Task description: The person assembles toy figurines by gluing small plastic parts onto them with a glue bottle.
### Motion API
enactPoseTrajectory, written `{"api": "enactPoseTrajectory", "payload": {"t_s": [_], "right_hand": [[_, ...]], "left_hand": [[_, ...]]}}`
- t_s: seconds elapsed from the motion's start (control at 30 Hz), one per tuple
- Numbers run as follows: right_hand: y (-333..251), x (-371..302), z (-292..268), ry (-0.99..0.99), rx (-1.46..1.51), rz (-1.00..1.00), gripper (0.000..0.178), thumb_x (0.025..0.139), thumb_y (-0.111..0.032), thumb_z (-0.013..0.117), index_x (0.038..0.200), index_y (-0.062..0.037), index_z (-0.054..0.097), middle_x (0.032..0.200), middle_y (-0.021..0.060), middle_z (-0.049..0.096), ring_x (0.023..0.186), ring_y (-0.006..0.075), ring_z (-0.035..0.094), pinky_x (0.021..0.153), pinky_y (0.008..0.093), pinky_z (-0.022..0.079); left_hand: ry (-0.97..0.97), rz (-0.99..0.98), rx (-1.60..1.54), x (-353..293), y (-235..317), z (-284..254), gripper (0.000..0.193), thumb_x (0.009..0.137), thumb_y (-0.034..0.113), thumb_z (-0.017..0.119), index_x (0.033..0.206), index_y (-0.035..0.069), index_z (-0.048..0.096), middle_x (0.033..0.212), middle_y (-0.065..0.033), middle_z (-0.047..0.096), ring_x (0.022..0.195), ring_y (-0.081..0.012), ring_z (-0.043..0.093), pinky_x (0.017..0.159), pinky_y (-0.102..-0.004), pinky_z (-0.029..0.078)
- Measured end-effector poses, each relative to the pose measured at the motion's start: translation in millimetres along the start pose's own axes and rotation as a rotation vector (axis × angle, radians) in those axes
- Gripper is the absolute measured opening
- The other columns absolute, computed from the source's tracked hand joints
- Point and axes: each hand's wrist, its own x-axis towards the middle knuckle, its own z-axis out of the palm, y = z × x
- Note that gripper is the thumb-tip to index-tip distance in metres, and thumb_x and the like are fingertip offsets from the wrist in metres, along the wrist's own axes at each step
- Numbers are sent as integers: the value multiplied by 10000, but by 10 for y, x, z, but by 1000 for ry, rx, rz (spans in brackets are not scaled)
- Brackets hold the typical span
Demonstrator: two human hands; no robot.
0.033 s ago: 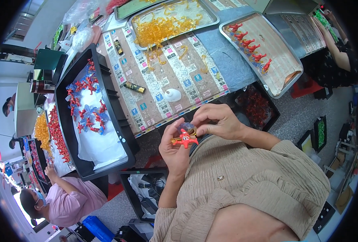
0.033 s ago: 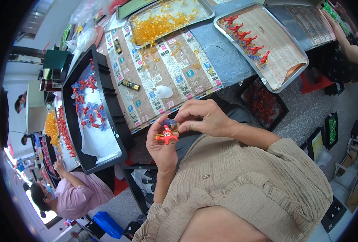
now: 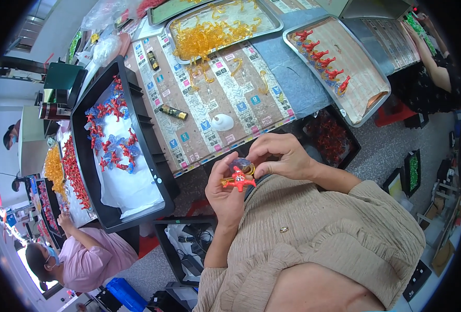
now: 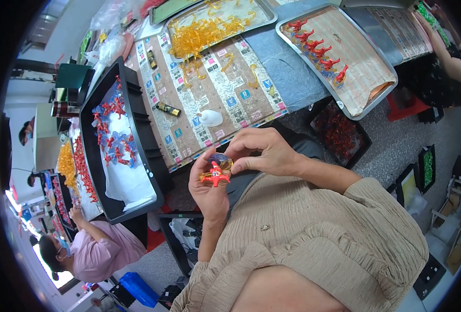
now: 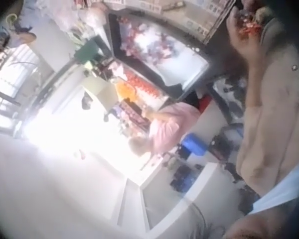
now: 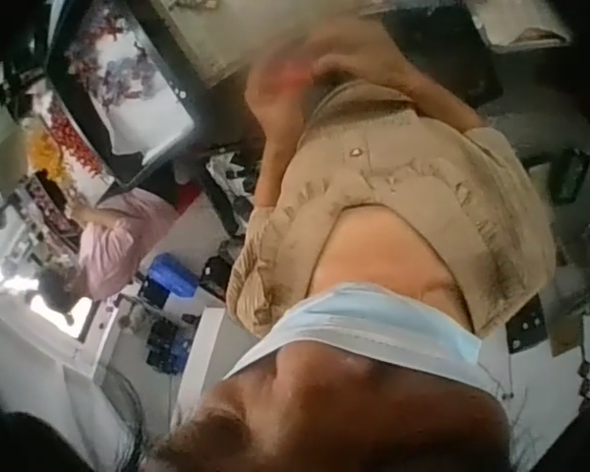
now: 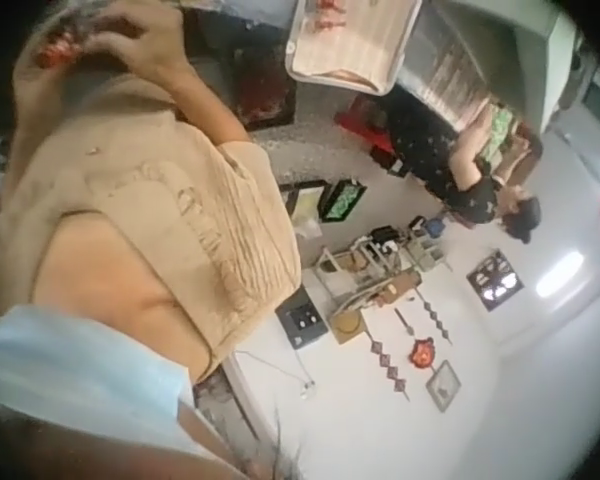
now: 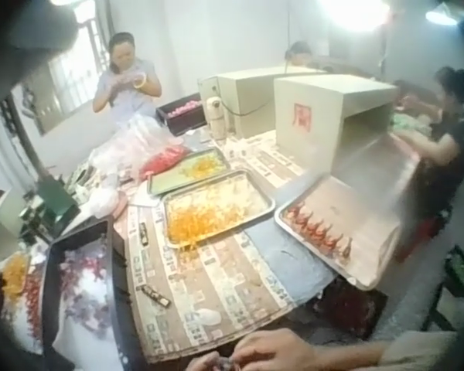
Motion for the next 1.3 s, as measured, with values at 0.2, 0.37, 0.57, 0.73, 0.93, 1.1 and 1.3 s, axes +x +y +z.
{"api": "enactPoseTrajectory", "payload": {"t_s": [0.2,0.37,0.57,0.73,0.93,1.1,1.3], "right_hand": [[50,-35,26,6,13,-59,215,734,-86,767,915,-9,683,880,79,677,804,164,647,705,270,508],[78,-138,66,38,44,-89,210,733,-72,763,909,-1,674,874,82,676,802,167,646,703,266,508],[111,-232,33,47,143,-24,192,734,-56,764,895,2,677,864,62,665,788,134,627,679,250,495],[7,-279,-29,5,195,14,196,724,-68,779,877,4,680,841,53,641,788,113,605,657,235,477],[110,-365,-7,-21,508,280,164,777,-91,755,882,6,675,858,26,632,753,85,598,646,212,482],[88,-434,96,84,567,350,145,802,-83,735,890,7,664,865,19,626,746,75,594,634,212,488],[69,-458,96,152,47,-65,146,793,-54,723,904,9,651,856,60,617,740,115,598,627,250,483]], "left_hand": [[-1,-19,3,-52,33,44,541,761,-26,732,1256,-37,514,1182,-99,583,992,-137,593,833,-245,501],[17,42,93,-142,48,99,511,754,-25,738,1227,-32,546,1199,-116,579,993,-143,598,827,-244,498],[-23,44,147,-194,30,122,477,767,-62,689,1223,-28,553,1169,-108,576,1017,-160,585,890,-273,476],[-16,-77,-82,-282,59,189,485,785,6,727,1234,-26,546,1182,-96,567,1037,-154,574,899,-279,474],[18,-132,-84,-312,141,251,473,804,46,733,1231,-33,543,1180,-86,570,1034,-145,576,880,-272,484],[77,-148,28,-291,163,294,426,809,33,728,1193,-38,558,1097,-75,606,966,-138,599,860,-261,491],[59,-190,18,-298,148,279,373,802,13,727,1139,-34,573,1029,-74,629,931,-127,605,826,-250,501]]}}
